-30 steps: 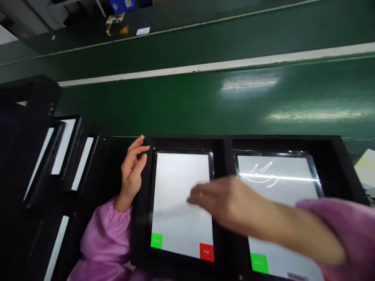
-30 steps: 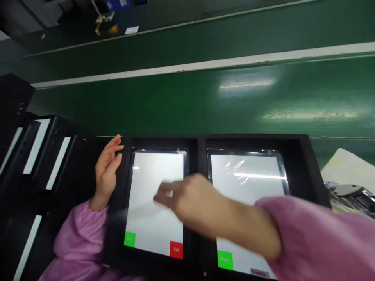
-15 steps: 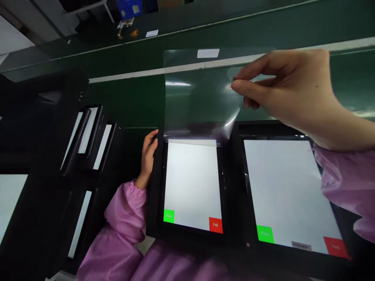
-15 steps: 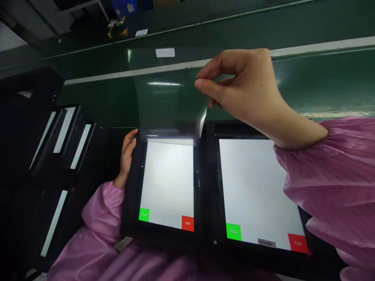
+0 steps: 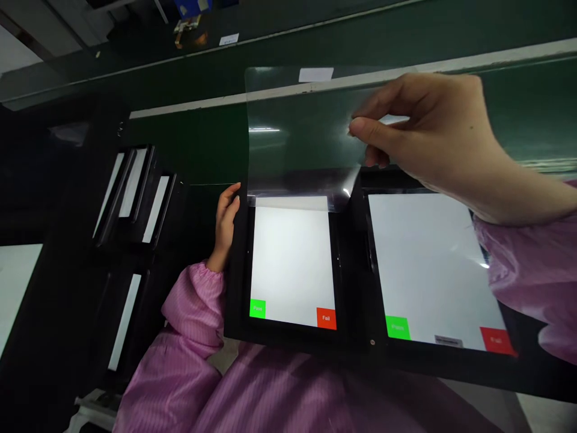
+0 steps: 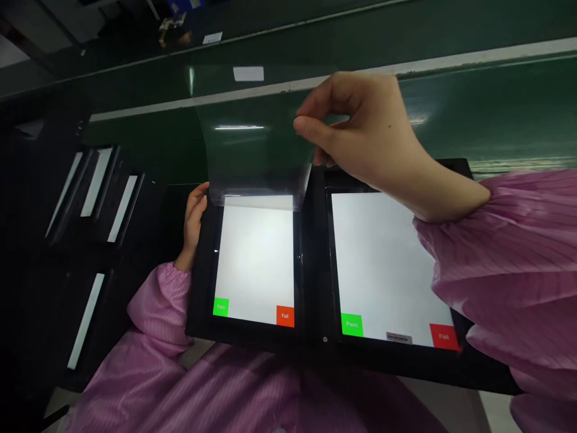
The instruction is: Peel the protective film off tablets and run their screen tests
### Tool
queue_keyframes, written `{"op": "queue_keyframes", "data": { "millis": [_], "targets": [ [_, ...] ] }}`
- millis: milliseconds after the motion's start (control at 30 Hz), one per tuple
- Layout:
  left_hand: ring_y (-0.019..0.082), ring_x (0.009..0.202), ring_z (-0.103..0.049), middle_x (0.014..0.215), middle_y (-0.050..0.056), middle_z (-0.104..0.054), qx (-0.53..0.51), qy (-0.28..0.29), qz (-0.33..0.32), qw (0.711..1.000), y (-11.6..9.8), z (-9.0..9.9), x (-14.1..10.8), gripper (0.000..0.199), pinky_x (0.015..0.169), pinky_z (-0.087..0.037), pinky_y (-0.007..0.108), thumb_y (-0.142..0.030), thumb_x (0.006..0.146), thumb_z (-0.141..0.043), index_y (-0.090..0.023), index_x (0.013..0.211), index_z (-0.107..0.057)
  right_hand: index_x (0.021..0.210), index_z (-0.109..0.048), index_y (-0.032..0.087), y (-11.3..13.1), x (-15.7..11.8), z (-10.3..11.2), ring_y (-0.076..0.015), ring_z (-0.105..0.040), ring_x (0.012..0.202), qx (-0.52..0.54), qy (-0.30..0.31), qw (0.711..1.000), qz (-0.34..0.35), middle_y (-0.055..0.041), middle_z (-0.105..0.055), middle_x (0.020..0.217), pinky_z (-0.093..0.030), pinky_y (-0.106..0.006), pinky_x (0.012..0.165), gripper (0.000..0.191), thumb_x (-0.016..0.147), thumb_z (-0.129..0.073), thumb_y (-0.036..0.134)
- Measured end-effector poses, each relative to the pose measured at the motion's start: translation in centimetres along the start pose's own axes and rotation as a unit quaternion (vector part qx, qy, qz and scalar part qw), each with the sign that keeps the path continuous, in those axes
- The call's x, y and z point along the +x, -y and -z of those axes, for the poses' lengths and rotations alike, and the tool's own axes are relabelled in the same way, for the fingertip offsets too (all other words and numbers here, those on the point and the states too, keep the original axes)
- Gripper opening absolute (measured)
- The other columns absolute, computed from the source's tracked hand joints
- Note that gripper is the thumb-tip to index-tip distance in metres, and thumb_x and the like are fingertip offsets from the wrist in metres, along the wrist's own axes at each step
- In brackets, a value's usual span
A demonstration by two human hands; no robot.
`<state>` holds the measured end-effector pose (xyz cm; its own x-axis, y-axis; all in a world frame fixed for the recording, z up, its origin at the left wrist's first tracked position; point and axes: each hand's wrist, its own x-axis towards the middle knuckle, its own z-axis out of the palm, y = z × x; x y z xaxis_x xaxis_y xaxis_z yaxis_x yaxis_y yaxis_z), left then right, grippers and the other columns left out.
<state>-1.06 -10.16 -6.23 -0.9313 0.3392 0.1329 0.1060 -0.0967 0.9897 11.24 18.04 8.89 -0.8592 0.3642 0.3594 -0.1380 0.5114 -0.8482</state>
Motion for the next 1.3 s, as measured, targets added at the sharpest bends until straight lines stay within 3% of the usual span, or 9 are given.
{"op": "queue_keyframes", "data": {
  "millis": [200,367,533,633,767,967,1133,1300],
  "targets": [
    [0.027,0.130,-0.066,0.134,0.006,-0.071,-0.003,0.000,-0.011,1.000,-0.2,0.0,0.1,0.042,0.114,-0.050,0.039,-0.055,0.093,-0.073,-0.028,0.124,-0.071,0.087,-0.071,0.018,0.7,-1.9,-0.1,-0.0059,-0.061,0.052,0.014,0.025,0.999,-0.027,0.0011,-0.073,0.088,-0.051,-0.022,0.044,0.013,0.092,-0.081,0.012],
    [0.029,0.129,-0.068,0.131,0.006,-0.073,-0.004,-0.001,-0.015,1.000,-0.3,0.0,0.2,0.047,0.114,-0.052,0.041,-0.060,0.089,-0.077,-0.027,0.123,-0.073,0.087,-0.070,0.020,0.3,-3.3,-0.1,-0.0080,-0.061,0.052,0.028,0.062,0.998,0.018,0.0008,-0.073,0.089,-0.051,-0.025,0.044,0.012,0.092,-0.080,0.016],
    [0.029,0.139,-0.062,0.141,0.006,-0.071,0.019,-0.005,-0.021,1.000,-1.1,0.0,-0.6,0.045,0.122,-0.046,0.042,-0.056,0.092,-0.075,-0.027,0.127,-0.074,0.092,-0.068,0.022,0.0,-4.9,-0.3,-0.0111,-0.061,0.051,0.042,0.105,0.994,0.009,0.0011,-0.071,0.083,-0.047,-0.028,0.042,0.012,0.093,-0.079,0.028],
    [0.027,0.146,-0.057,0.149,0.006,-0.067,0.039,-0.032,0.000,0.999,-2.2,0.4,-3.1,0.041,0.127,-0.040,0.042,-0.049,0.098,-0.069,-0.027,0.132,-0.072,0.092,-0.067,0.023,0.2,-6.5,-0.2,-0.0111,-0.060,0.049,0.043,0.125,0.991,-0.024,0.0017,-0.069,0.079,-0.046,-0.027,0.043,0.018,0.094,-0.077,0.037],
    [0.027,0.149,-0.055,0.154,0.006,-0.064,0.055,-0.054,0.024,0.997,-3.7,1.4,-8.5,0.042,0.129,-0.038,0.044,-0.050,0.103,-0.063,-0.028,0.138,-0.069,0.094,-0.067,0.025,0.3,-8.7,0.1,-0.0132,-0.061,0.048,0.021,0.141,0.988,-0.053,0.0027,-0.066,0.071,-0.048,-0.028,0.044,0.024,0.096,-0.073,0.048],
    [0.029,0.156,-0.047,0.164,0.003,-0.055,0.044,-0.068,0.122,0.989,-4.6,3.0,-15.3,0.048,0.132,-0.037,0.044,-0.057,0.102,-0.061,-0.035,0.145,-0.065,0.108,-0.077,0.029,0.0,-7.7,1.2,-0.0135,-0.062,0.049,-0.018,0.112,0.993,0.015,0.0013,-0.069,0.075,-0.051,-0.029,0.047,0.022,0.102,-0.065,0.046],
    [0.029,0.160,-0.040,0.166,-0.002,-0.053,0.029,-0.116,0.182,0.976,-3.9,3.1,-17.9,0.053,0.134,-0.033,0.045,-0.063,0.098,-0.062,-0.040,0.146,-0.064,0.107,-0.078,0.024,-0.6,-4.8,2.0,-0.0147,-0.060,0.050,-0.071,0.071,0.993,0.058,0.0002,-0.069,0.073,-0.049,-0.031,0.050,0.027,0.103,-0.062,0.046],
    [0.029,0.155,-0.049,0.155,-0.003,-0.064,0.016,-0.171,0.215,0.961,-2.8,2.5,-18.0,0.047,0.131,-0.039,0.044,-0.066,0.097,-0.060,-0.040,0.133,-0.073,0.105,-0.078,0.022,-0.4,-2.4,1.9,-0.0146,-0.059,0.053,-0.114,0.067,0.986,0.106,-0.0005,-0.068,0.073,-0.046,-0.030,0.053,0.030,0.105,-0.057,0.043]
  ]
}}
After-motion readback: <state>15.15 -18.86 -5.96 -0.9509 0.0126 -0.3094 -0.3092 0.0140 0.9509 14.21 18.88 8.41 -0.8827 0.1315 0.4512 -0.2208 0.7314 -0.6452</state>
